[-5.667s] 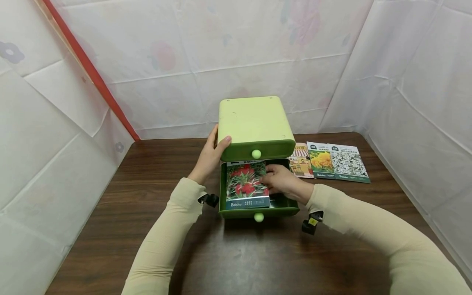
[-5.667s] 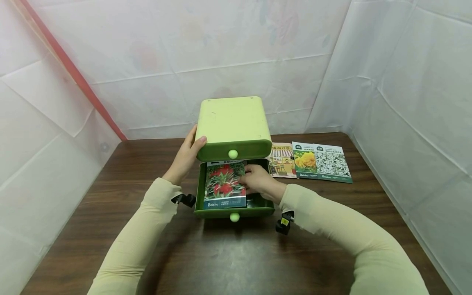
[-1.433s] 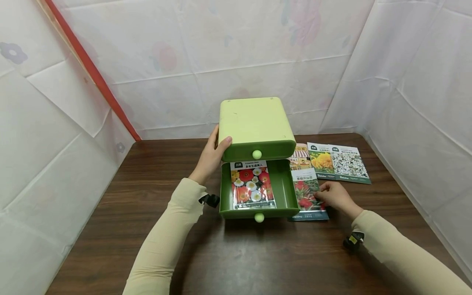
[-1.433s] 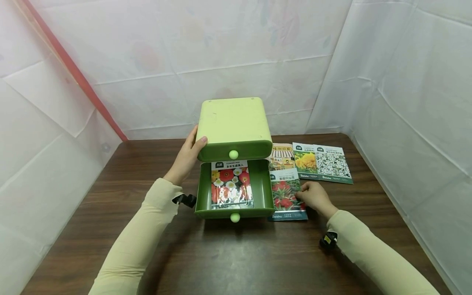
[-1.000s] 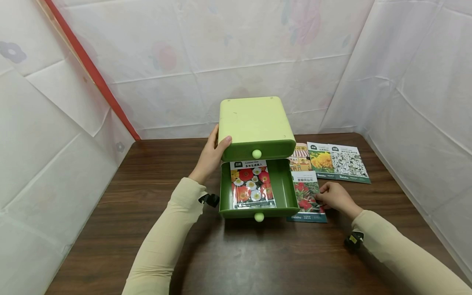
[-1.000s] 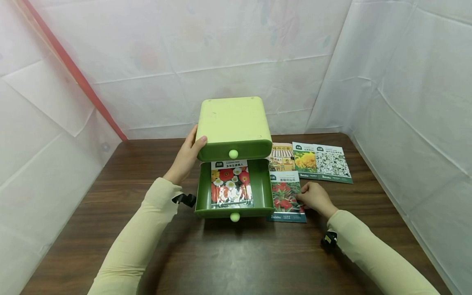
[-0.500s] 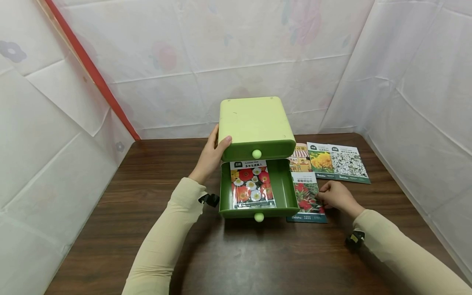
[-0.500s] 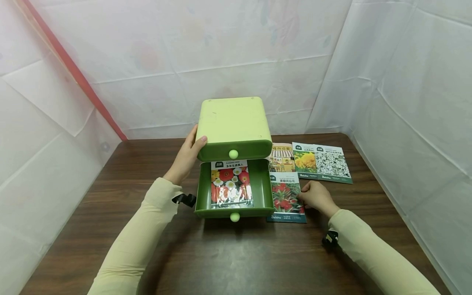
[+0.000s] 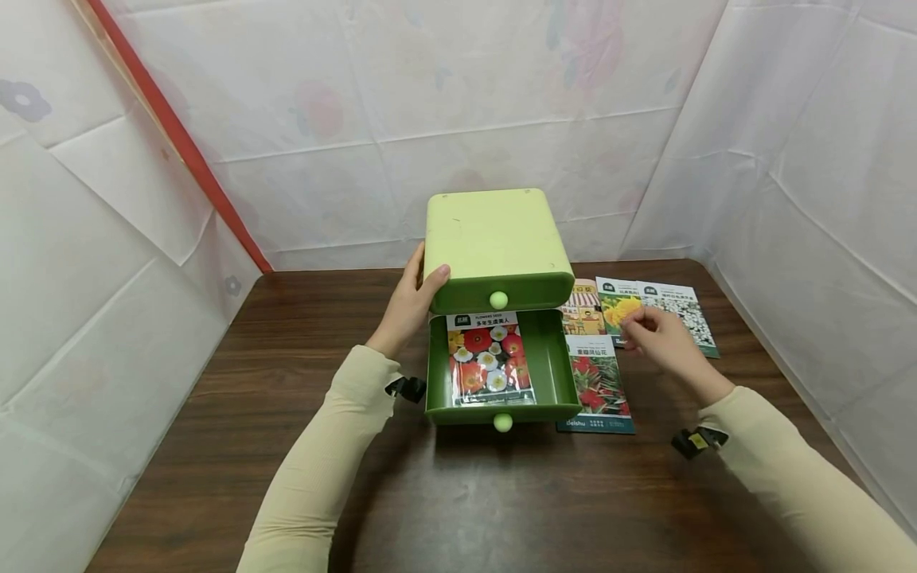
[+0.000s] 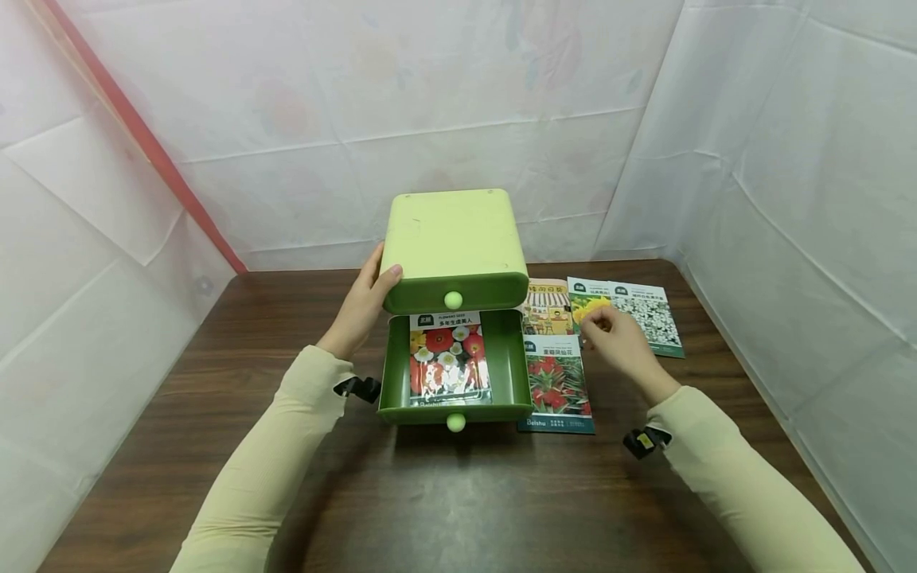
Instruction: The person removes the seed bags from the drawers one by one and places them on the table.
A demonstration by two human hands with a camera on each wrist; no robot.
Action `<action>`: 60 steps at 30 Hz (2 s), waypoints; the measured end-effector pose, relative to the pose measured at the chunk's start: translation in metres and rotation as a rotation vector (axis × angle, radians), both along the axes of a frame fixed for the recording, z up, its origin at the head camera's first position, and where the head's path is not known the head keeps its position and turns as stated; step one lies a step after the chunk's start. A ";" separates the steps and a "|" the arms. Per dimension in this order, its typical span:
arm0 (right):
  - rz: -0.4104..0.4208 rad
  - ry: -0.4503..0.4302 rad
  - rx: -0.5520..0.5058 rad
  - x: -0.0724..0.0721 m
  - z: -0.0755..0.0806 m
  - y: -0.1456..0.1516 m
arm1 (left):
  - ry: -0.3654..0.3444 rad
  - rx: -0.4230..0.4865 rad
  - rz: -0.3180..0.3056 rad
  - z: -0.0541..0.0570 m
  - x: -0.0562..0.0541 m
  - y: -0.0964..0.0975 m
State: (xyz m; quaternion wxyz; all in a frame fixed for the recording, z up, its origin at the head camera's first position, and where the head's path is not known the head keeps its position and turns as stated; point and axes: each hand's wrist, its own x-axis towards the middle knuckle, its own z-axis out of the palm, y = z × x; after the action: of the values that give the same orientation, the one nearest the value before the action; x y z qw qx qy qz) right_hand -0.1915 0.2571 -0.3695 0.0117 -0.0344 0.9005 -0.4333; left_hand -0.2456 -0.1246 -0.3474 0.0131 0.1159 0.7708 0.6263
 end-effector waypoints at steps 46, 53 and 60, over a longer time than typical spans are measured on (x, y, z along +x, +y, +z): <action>0.481 0.384 0.553 0.008 0.001 -0.133 | -0.035 0.035 -0.029 0.001 -0.001 0.000; 0.473 0.379 0.651 0.004 -0.005 -0.137 | -0.025 0.040 -0.025 0.001 0.000 0.000; 0.456 0.370 0.747 0.006 -0.005 -0.139 | -0.021 0.042 -0.021 0.000 0.000 0.001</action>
State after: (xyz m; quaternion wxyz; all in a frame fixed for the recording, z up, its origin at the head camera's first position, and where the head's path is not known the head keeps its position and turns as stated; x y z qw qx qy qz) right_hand -0.1857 0.1178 -0.3748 -0.0425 -0.3014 0.9511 -0.0529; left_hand -0.2456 -0.1238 -0.3471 0.0254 0.1177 0.7560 0.6434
